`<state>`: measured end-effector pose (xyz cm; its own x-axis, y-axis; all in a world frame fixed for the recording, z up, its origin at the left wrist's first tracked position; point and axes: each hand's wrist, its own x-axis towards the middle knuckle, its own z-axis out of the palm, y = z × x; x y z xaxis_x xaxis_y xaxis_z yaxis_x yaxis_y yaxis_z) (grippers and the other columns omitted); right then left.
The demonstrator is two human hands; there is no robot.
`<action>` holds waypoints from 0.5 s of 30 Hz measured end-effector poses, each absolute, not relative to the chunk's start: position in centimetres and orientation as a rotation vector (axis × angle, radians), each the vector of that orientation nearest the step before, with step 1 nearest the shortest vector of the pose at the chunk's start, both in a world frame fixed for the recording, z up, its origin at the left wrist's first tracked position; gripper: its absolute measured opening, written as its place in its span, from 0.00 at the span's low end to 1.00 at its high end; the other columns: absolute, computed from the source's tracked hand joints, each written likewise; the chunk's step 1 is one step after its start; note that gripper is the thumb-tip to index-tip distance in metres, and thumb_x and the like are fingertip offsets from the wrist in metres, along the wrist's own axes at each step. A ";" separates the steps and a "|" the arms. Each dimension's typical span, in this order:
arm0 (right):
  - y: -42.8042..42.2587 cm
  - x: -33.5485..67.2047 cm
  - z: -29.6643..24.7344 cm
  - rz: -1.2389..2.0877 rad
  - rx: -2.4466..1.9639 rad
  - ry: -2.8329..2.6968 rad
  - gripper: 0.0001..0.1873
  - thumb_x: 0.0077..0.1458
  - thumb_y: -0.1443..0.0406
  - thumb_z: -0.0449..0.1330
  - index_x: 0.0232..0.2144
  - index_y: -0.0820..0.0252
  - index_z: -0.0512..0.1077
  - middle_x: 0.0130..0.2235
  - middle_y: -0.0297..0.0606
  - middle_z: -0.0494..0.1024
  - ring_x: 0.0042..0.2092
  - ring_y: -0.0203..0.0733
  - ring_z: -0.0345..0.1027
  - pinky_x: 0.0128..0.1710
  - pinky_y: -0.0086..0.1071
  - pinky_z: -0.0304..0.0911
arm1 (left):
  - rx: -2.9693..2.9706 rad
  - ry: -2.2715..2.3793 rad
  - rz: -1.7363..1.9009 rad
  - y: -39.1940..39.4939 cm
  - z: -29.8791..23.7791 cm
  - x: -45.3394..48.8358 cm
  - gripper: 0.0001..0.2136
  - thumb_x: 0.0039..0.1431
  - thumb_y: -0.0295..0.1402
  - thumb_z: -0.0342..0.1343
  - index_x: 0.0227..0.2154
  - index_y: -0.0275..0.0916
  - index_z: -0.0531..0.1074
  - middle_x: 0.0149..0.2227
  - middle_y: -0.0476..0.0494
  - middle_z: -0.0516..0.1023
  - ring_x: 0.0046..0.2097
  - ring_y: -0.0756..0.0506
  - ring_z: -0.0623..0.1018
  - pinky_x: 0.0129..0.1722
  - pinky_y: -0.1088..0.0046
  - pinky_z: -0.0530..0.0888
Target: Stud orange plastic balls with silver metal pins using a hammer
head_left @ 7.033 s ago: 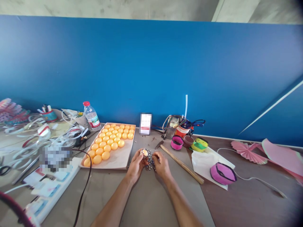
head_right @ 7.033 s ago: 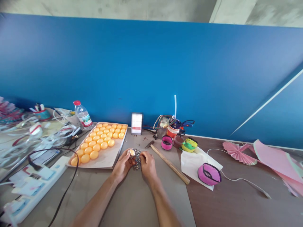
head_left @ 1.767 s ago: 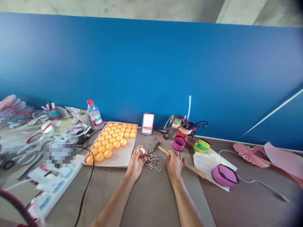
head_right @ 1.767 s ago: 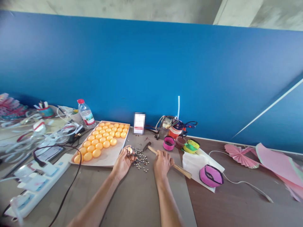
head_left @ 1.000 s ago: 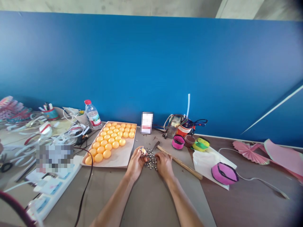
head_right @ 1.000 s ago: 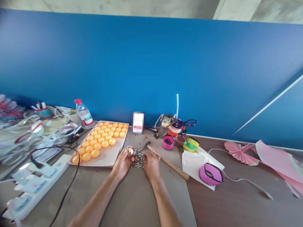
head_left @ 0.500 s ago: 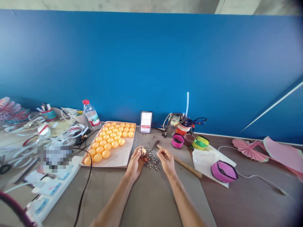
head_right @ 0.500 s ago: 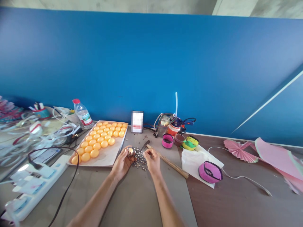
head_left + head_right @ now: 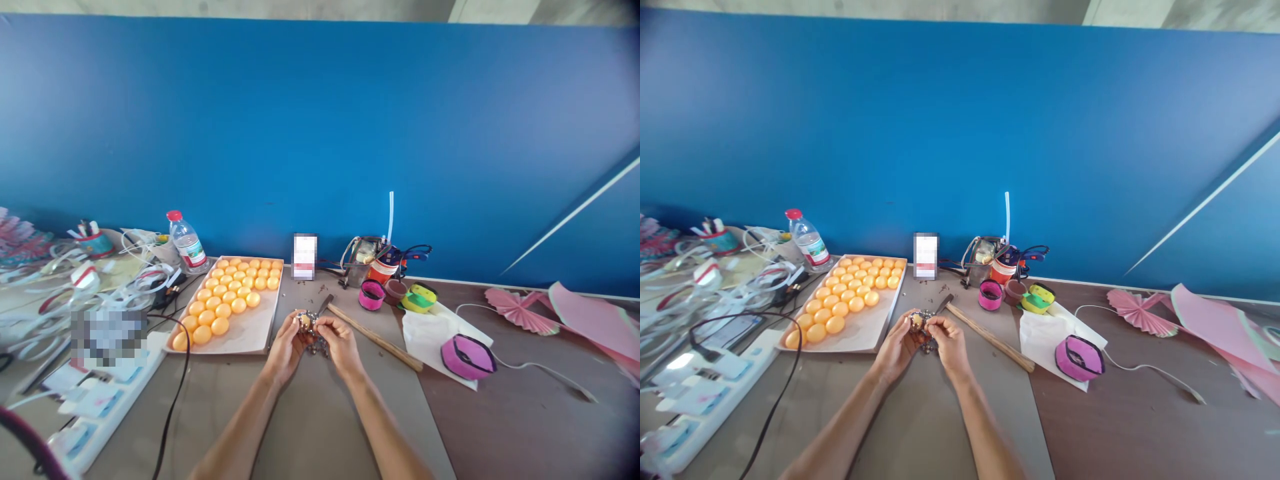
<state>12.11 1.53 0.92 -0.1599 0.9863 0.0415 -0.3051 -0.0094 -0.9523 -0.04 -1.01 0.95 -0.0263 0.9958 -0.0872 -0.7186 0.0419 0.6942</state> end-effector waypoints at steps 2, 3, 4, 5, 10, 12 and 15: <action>1.4 11.9 1.0 1.449 -0.904 -1.108 0.08 0.43 0.62 0.61 0.28 0.59 0.70 0.27 0.33 0.72 0.30 0.36 0.65 0.33 0.31 0.62 | 0.523 0.661 1.479 -1.0 0.9 0.0 0.12 0.53 0.37 0.56 0.40 0.39 0.69 0.34 0.45 0.73 0.33 0.49 0.72 0.34 0.73 0.69; 1.3 11.8 1.0 1.444 -0.917 -1.119 0.08 0.43 0.62 0.61 0.28 0.59 0.69 0.26 0.32 0.72 0.29 0.36 0.65 0.32 0.30 0.62 | 0.524 0.654 1.480 -1.0 1.0 0.0 0.12 0.53 0.37 0.56 0.39 0.39 0.69 0.34 0.45 0.73 0.33 0.49 0.72 0.34 0.72 0.69; 1.2 11.7 1.1 1.434 -0.933 -1.139 0.08 0.43 0.62 0.61 0.28 0.59 0.69 0.26 0.32 0.72 0.29 0.36 0.65 0.32 0.30 0.62 | 0.526 0.650 1.477 -1.0 1.0 0.0 0.12 0.53 0.37 0.56 0.39 0.38 0.69 0.34 0.45 0.73 0.33 0.49 0.72 0.34 0.72 0.69; 1.2 11.6 1.1 1.419 -0.950 -1.165 0.08 0.43 0.62 0.60 0.28 0.58 0.69 0.25 0.32 0.71 0.29 0.36 0.64 0.31 0.30 0.62 | 0.528 0.649 1.475 -1.0 1.1 0.0 0.12 0.53 0.37 0.56 0.39 0.39 0.69 0.34 0.46 0.73 0.33 0.49 0.72 0.34 0.72 0.69; 0.9 11.6 1.4 1.344 -0.991 -1.292 0.06 0.45 0.62 0.59 0.25 0.58 0.68 0.25 0.31 0.69 0.27 0.35 0.62 0.29 0.28 0.60 | 0.558 0.692 1.477 -1.1 1.1 0.2 0.12 0.52 0.38 0.57 0.38 0.40 0.69 0.33 0.48 0.73 0.32 0.50 0.72 0.32 0.74 0.69; 0.9 11.6 1.5 1.337 -0.986 -1.311 0.05 0.45 0.62 0.58 0.25 0.58 0.67 0.25 0.30 0.69 0.28 0.35 0.62 0.29 0.27 0.60 | 0.571 0.710 1.480 -1.1 1.1 0.3 0.12 0.51 0.37 0.57 0.39 0.40 0.69 0.33 0.48 0.72 0.31 0.50 0.71 0.31 0.75 0.68; 0.9 11.6 1.6 1.331 -0.991 -1.323 0.04 0.45 0.64 0.57 0.24 0.58 0.67 0.25 0.30 0.68 0.27 0.34 0.61 0.28 0.27 0.59 | 0.585 0.733 1.477 -1.2 1.2 0.4 0.12 0.51 0.37 0.57 0.39 0.40 0.69 0.32 0.49 0.72 0.29 0.51 0.70 0.29 0.76 0.67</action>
<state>11.59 0.88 1.65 -0.1916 0.9778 0.0848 -0.0902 0.0684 -0.9936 0.44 -1.15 1.18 -0.0466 0.9957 -0.0798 -0.6655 0.0286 0.7459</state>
